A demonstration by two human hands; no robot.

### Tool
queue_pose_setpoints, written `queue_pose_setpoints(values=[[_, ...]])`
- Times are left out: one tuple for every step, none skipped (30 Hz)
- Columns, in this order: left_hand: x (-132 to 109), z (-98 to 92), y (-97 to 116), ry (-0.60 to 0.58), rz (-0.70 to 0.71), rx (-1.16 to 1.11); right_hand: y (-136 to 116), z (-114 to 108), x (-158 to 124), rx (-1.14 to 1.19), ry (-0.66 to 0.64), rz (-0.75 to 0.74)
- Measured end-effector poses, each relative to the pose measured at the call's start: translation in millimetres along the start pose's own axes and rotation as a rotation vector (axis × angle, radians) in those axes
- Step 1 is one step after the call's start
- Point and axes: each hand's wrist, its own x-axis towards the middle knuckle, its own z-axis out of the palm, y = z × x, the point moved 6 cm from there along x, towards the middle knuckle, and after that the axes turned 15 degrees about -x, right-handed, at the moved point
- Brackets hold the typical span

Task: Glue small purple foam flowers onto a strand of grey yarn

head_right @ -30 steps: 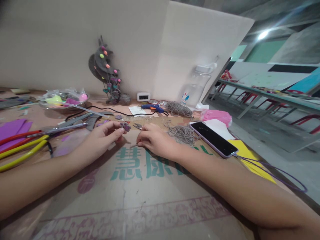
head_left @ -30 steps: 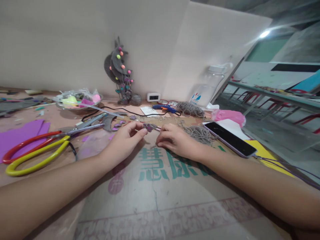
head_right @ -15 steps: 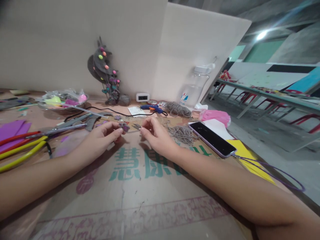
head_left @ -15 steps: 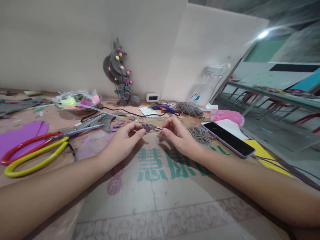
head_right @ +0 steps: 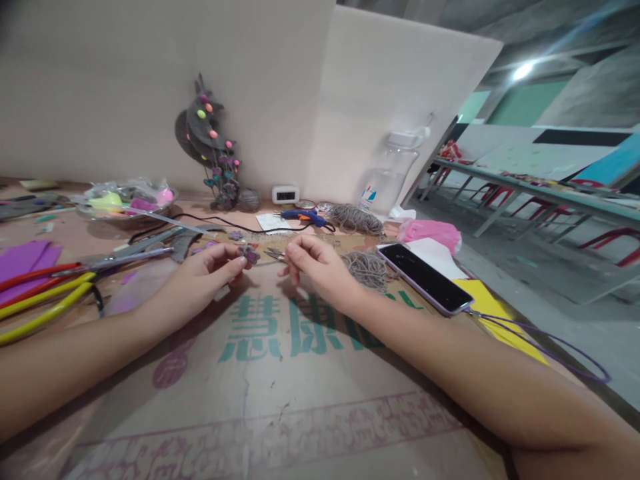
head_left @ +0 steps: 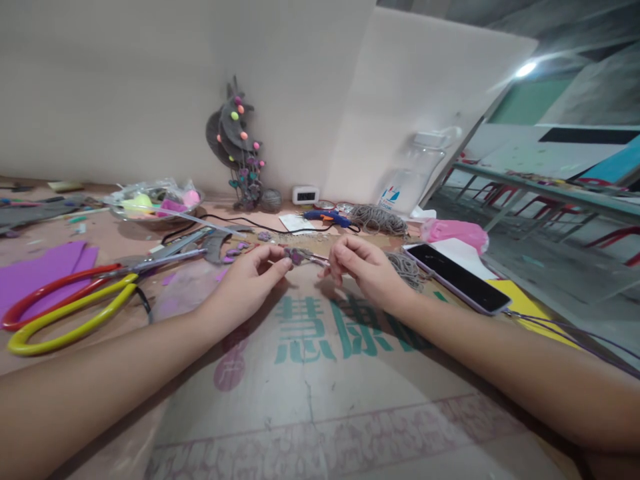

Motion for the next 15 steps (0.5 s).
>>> queue_pose_setpoints(values=[[0, -0.1, 0, 0.004, -0.001, -0.009, 0, -1, 1, -0.047, -0.015, 0.012], [0, -0.2, 0, 0.005, -0.002, -0.019, 2, 1, 1, -0.087, -0.06, 0.036], [0, -0.2, 0, 0.005, -0.002, -0.025, 3, 3, 0, -0.101, -0.121, 0.066], [1, -0.2, 0, 0.005, -0.002, -0.027, 5, 6, -1, -0.082, -0.18, 0.094], [1, -0.3, 0, 0.004, -0.002, -0.026, 5, 9, -1, -0.039, -0.222, 0.115], [1, -0.2, 0, 0.002, -0.005, -0.021, 5, 10, -2, 0.009, -0.242, 0.124], [1, -0.3, 0, 0.0, -0.01, -0.016, 4, 10, -2, 0.047, -0.239, 0.117], [1, -0.5, 0, 0.001, -0.012, -0.011, 2, 8, -2, 0.058, -0.22, 0.097], [0, -0.6, 1, 0.001, -0.012, -0.004, 0, 7, -2, 0.03, -0.204, 0.072], [0, -0.7, 1, -0.001, -0.011, 0.005, -3, 6, -2, -0.032, -0.207, 0.044], [0, -0.7, 1, -0.004, -0.009, 0.018, -5, 7, -2, -0.108, -0.231, 0.014], [1, -0.7, 1, -0.006, -0.006, 0.028, -8, 9, -3, -0.183, -0.273, -0.016], [1, -0.6, 1, -0.009, -0.004, 0.034, -10, 12, -4, -0.253, -0.331, -0.043], [1, -0.5, 1, -0.013, -0.005, 0.037, -13, 15, -5, -0.315, -0.402, -0.073], [1, -0.6, 1, -0.012, -0.004, 0.04, -16, 18, -8, -0.358, -0.477, -0.107]])
